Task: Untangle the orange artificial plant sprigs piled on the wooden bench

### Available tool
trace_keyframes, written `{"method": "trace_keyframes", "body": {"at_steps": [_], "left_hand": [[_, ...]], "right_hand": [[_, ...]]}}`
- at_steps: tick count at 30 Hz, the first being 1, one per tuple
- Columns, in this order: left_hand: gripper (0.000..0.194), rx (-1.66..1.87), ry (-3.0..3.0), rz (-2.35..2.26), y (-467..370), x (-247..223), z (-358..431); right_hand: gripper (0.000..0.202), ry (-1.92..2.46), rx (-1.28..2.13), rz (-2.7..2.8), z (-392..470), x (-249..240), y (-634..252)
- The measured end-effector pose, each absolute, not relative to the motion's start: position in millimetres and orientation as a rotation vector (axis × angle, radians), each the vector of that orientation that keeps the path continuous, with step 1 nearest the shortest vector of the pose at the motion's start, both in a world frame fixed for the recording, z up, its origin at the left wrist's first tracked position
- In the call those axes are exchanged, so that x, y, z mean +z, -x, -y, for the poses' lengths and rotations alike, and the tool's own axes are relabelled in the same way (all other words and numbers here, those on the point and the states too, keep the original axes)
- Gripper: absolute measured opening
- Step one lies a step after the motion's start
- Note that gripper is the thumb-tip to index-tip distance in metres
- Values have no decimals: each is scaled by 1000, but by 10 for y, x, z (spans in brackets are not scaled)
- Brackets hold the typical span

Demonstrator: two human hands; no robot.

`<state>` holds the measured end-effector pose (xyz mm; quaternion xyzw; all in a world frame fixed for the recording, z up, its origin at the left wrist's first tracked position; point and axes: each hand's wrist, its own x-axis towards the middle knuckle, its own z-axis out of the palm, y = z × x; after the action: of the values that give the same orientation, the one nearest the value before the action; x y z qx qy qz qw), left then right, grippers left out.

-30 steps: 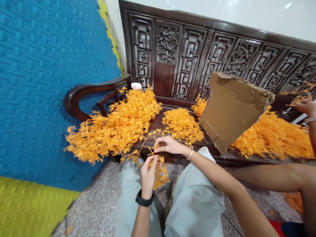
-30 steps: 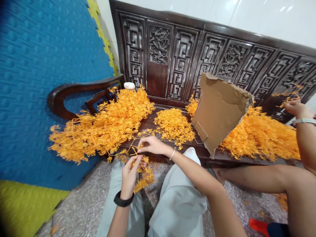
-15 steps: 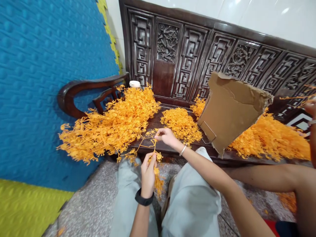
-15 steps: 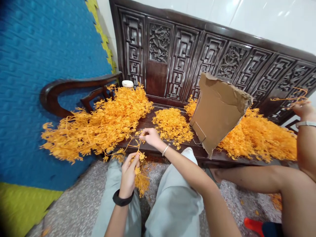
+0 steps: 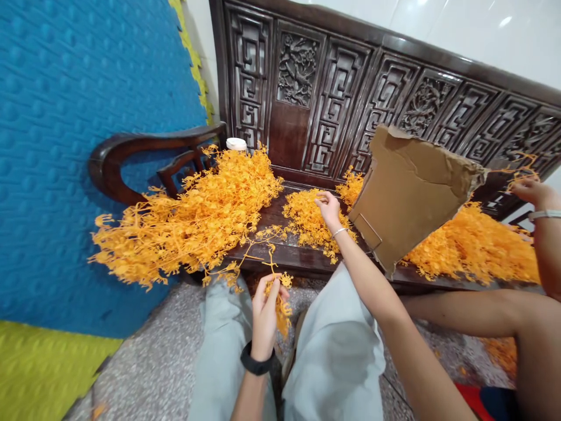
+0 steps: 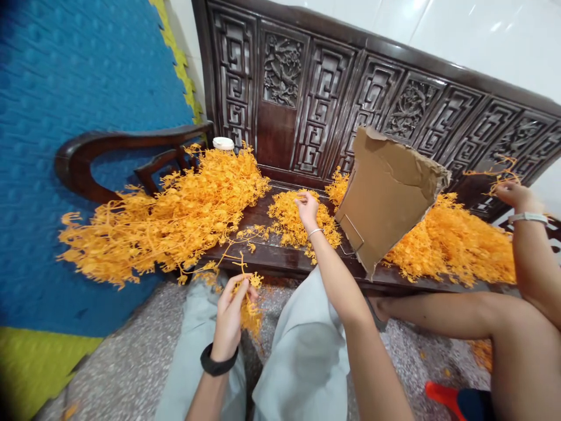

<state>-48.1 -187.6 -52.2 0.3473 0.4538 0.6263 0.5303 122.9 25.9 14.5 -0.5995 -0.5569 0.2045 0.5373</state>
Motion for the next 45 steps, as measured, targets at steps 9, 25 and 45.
{"method": "trace_keyframes", "body": {"at_steps": [9,25,45], "left_hand": [[25,1539,-793,-1096,545,-564,1842],[35,1626,-777,-1121,531,-573,1860],[24,1445,-405,-757,593,-465,1833]], "right_hand": [[27,1327,400,1460,-295,44,-1332],[35,648,2023,2479,600,289,-680],[16,839,1172,2515,546,153,-481]]}}
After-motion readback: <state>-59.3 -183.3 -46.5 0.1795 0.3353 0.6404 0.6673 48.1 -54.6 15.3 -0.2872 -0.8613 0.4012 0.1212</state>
